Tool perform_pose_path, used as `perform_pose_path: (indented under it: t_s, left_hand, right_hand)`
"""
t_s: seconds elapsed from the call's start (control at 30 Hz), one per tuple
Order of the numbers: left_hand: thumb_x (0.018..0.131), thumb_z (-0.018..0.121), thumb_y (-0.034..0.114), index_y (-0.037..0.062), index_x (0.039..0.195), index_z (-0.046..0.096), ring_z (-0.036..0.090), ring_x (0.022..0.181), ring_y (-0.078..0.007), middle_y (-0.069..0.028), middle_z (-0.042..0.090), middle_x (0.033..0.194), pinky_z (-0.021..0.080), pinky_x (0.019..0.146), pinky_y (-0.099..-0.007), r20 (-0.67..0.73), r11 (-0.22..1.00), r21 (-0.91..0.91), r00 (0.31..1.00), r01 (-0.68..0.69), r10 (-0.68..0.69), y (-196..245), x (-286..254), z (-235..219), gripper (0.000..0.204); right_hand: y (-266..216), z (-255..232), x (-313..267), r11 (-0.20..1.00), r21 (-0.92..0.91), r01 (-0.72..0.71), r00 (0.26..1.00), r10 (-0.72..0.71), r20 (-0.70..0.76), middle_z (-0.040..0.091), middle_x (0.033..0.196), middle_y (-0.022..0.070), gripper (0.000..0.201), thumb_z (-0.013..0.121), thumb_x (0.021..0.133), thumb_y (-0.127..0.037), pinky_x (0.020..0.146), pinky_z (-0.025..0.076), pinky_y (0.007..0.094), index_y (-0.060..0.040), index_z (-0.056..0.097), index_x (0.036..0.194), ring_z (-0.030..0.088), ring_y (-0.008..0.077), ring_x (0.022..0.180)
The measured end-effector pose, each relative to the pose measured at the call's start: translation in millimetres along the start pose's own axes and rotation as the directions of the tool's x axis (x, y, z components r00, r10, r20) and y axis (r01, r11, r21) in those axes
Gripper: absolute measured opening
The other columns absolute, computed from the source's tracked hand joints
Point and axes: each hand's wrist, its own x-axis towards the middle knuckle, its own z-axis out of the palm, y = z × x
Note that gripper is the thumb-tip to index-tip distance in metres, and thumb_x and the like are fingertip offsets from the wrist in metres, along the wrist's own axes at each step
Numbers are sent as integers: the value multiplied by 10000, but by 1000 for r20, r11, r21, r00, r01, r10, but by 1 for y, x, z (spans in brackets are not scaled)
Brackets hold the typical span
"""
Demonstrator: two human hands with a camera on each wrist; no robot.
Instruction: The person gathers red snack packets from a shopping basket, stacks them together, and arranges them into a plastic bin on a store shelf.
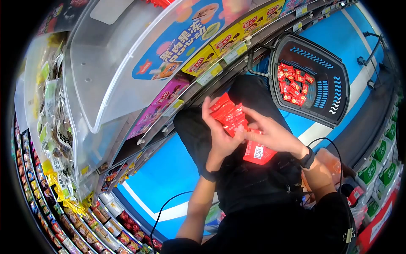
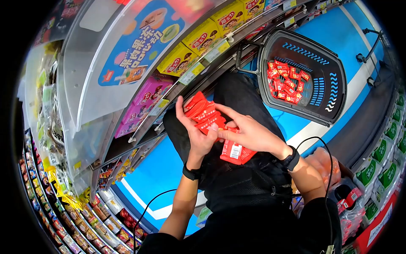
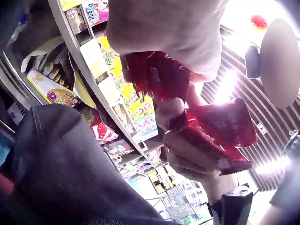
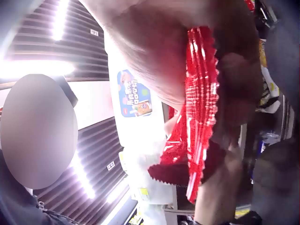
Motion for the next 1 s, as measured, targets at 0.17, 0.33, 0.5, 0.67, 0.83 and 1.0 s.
perform_pose_path:
  t_s: [0.17,0.33,0.5,0.67,0.83,1.0]
  left_hand:
    - [707,722,102,4,1464,-25,474,1153,-299,-252,339,1348,411,991,-409,-53,968,116,972,-222,229,-1,5,4,1068]
    - [720,724,112,16,1479,-35,467,1183,-295,-220,340,1368,397,1020,-425,124,942,196,960,-271,251,-2,8,5,1078]
    - [706,753,111,18,1478,-30,465,1184,-291,-217,347,1362,398,1017,-420,126,933,271,970,-235,208,-1,7,8,1103]
    - [710,772,75,50,1481,-34,523,1157,-290,-185,397,1313,443,992,-408,98,979,109,982,-174,163,-19,13,16,1116]
    - [642,845,58,54,1459,78,547,1132,-261,-174,421,1292,484,949,-376,277,992,41,955,-122,106,-59,21,33,1120]
    - [650,853,81,48,1377,216,551,1122,-230,-150,444,1273,474,954,-350,280,991,121,960,-59,23,-78,17,37,968]
  right_hand:
    - [16,3,3,992,-113,49,994,-60,-91,690,952,202,838,668,896,-249,790,500,339,-30,136,1504,681,330,850]
    - [-3,6,-1,968,-239,81,993,-98,-60,665,944,243,734,629,869,-155,762,500,425,-20,207,1454,631,426,883]
    - [0,7,-2,923,-382,55,993,-91,-75,638,947,265,645,619,841,-108,725,487,462,-17,307,1398,605,446,876]
    - [1,-12,-12,914,-405,16,985,-84,-152,640,782,244,813,652,846,-152,642,472,468,-139,190,1515,620,428,723]
    - [7,-51,-33,882,-418,-220,952,101,-288,649,745,205,684,668,853,-187,648,480,412,-56,335,1436,638,383,696]
    - [34,-64,-28,961,-242,-136,945,52,-323,684,765,138,322,612,916,-184,702,509,308,9,564,1169,683,198,754]
